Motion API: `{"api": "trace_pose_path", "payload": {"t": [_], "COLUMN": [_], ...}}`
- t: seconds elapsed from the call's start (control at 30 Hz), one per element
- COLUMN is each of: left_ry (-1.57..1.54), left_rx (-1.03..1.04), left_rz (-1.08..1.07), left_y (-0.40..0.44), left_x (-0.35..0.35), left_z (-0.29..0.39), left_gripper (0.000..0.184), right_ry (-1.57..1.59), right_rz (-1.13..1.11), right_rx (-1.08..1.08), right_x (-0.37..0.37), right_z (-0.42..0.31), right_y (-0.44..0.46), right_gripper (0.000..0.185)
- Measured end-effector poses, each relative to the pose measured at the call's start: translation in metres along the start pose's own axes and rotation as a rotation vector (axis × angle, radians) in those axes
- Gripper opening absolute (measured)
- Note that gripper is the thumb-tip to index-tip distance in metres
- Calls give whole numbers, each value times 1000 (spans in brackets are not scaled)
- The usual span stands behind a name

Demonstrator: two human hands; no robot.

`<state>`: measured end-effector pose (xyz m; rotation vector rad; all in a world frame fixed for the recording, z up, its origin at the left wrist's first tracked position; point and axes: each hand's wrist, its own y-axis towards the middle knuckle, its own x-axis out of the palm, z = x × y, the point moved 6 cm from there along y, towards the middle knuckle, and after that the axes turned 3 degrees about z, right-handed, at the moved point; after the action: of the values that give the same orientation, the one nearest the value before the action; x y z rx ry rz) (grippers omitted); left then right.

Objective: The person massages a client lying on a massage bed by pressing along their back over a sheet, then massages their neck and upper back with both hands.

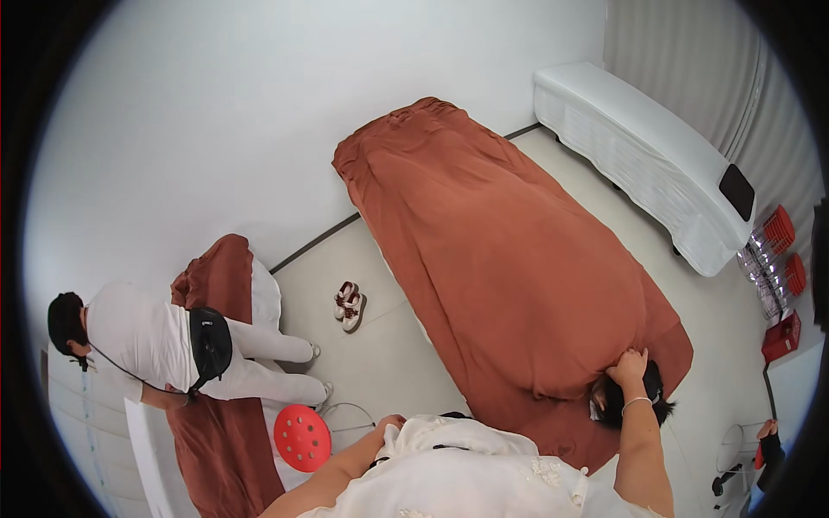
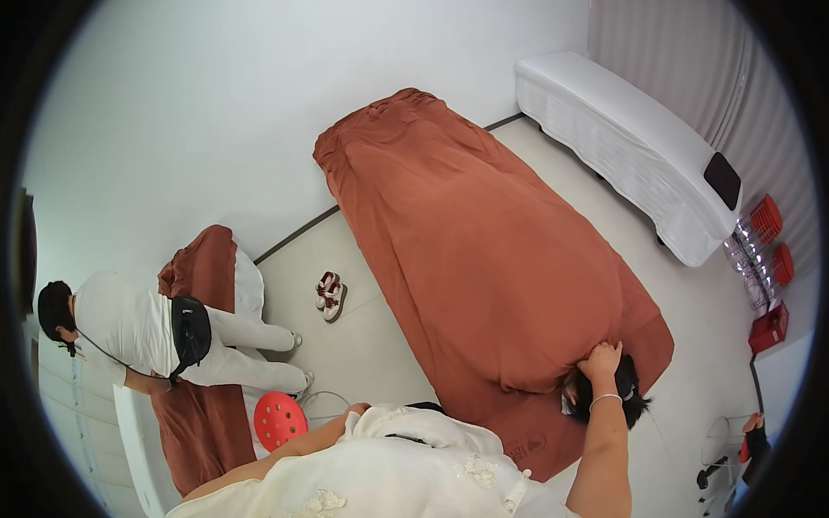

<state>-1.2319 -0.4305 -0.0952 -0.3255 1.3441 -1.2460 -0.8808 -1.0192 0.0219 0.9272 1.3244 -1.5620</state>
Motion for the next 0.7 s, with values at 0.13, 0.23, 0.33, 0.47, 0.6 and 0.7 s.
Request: {"api": "trace_pose_path", "payload": {"t": [0.13,0.23,0.33,0.47,0.6,0.7], "left_ry": [82,-7,-133,-87,-39,-13], "left_rx": [-26,-23,-14,-23,-20,-31], "left_rz": [-65,-58,-52,-31,-5,-41], "left_y": [-24,3,26,21,14,-2], "left_x": [-8,-1,7,2,-8,-11], "left_z": [18,-13,-45,-45,-27,-6], "left_gripper": [41,47,57,57,58,49], "right_ry": [-39,-103,-159,-97,-83,-148], "right_rz": [50,66,47,-1,2,59], "right_rx": [-38,11,58,-40,-88,-80], "right_x": [-3,-8,-19,-12,-4,3], "right_z": [-2,-20,-24,-17,-13,-16], "right_y": [-8,-13,-12,-2,0,1], "right_gripper": [71,77,80,73,69,74]}}
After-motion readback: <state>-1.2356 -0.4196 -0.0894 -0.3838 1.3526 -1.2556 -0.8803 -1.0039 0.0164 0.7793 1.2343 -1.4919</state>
